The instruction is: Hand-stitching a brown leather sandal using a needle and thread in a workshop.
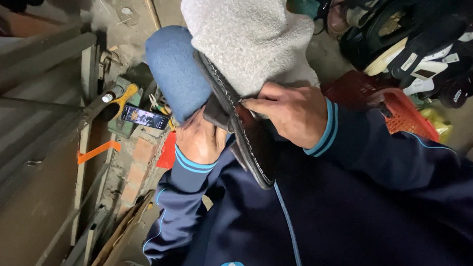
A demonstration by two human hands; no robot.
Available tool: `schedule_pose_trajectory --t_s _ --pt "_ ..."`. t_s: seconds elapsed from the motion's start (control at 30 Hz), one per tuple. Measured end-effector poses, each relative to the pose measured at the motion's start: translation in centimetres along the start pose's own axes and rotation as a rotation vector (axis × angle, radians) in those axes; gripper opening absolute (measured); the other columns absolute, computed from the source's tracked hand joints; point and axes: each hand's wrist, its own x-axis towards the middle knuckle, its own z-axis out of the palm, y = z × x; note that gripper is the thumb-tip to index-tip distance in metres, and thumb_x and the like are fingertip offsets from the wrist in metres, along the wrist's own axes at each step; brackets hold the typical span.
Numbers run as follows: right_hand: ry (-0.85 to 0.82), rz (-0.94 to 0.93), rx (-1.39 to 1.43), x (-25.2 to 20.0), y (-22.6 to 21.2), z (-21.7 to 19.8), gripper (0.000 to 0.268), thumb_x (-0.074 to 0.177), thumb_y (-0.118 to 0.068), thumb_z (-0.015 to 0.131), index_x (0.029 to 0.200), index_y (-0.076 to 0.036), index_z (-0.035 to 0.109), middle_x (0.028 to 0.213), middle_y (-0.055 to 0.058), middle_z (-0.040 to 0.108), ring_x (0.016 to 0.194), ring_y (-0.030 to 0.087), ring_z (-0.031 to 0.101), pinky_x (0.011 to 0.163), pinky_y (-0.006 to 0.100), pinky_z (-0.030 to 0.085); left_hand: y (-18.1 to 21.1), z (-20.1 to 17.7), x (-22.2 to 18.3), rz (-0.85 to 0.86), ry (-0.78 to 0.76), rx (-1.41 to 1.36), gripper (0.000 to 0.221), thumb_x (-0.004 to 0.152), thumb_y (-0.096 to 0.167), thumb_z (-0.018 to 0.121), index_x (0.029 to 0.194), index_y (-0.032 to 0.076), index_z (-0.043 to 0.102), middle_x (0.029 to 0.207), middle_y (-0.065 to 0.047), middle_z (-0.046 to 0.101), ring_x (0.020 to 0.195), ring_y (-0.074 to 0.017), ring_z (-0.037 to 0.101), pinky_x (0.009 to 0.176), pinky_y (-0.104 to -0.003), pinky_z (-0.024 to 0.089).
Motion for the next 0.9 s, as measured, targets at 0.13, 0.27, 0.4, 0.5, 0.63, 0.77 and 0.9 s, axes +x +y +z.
schedule_pose_trajectory --t_s 0.13,0.27,0.4,0.5,0.63,0.77,0.9 --pt "-0.029 -0.029 0.058 0.3 0.0 0.1 0.03 0.101 -0.011 0.053 0.122 -0.021 0.072 0.096 0.001 0.063 0.074 0.029 0.072 0.068 0.04 0.059 -0.3 -0.2 -0.3 -0.038 0.017 0.053 0.031 0.107 0.032 0.055 0.102 0.004 0.068 0.081 -0.016 0.066 0.074 -0.0397 0.068 0.059 -0.047 0.056" --pt "-0.035 -0.025 0.015 0.3 -0.1 0.4 0.031 0.103 -0.016 0.05 0.126 -0.025 0.069 0.097 -0.003 0.06 0.076 0.025 0.072 0.068 0.038 0.059 -0.5 -0.1 -0.8 -0.084 0.04 0.163 0.033 0.102 0.038 0.058 0.086 0.011 0.068 0.067 -0.011 0.061 0.063 -0.0363 0.065 0.055 -0.045 0.055" --pt "0.037 -0.055 0.041 0.3 -0.4 0.6 0.029 0.102 -0.014 0.052 0.123 -0.024 0.07 0.095 -0.002 0.061 0.076 0.024 0.072 0.069 0.035 0.058 -0.8 0.3 -1.3 -0.107 0.054 0.266 0.039 0.098 0.045 0.061 0.071 0.018 0.068 0.054 -0.005 0.055 0.052 -0.033 0.063 0.05 -0.043 0.053" --pt "0.08 -0.035 0.148 0.4 -0.8 1.0 0.026 0.105 -0.017 0.051 0.121 -0.021 0.072 0.101 -0.002 0.066 0.083 0.026 0.073 0.071 0.033 0.057 -3.1 0.8 -4.3 -0.306 0.049 0.446 0.052 0.093 0.068 0.054 0.066 0.025 0.066 0.049 0.0 0.054 0.048 -0.0303 0.062 0.052 -0.039 0.053" --pt "0.175 -0.094 0.169 0.5 -1.9 1.4 0.026 0.101 -0.01 0.057 0.12 -0.017 0.073 0.116 0.003 0.067 0.084 0.03 0.073 0.074 0.038 0.06 -2.4 -1.6 -4.0 -0.321 0.019 0.367 0.055 0.093 0.071 0.056 0.072 0.021 0.07 0.054 -0.005 0.06 0.055 -0.0354 0.066 0.055 -0.043 0.054" --pt "0.177 -0.028 0.04 -1.0 -1.7 1.1 0.032 0.101 -0.022 0.063 0.133 -0.017 0.067 0.119 0.002 0.065 0.089 0.028 0.072 0.072 0.04 0.058 -13.0 11.2 -13.3 -0.371 0.032 0.335 0.059 0.099 0.065 0.046 0.078 0.014 0.066 0.06 -0.01 0.066 0.06 -0.0371 0.068 0.057 -0.045 0.054" --pt "0.088 -0.063 0.002 -2.2 -1.7 0.0 0.02 0.106 -0.02 0.06 0.115 -0.01 0.075 0.084 0.001 0.066 0.067 0.021 0.068 0.054 0.032 0.055 -8.3 -1.9 -13.3 -0.698 -0.146 0.338 0.031 0.092 0.051 0.062 0.087 0.021 0.065 0.067 -0.007 0.069 0.075 -0.0373 0.074 0.071 -0.05 0.06"
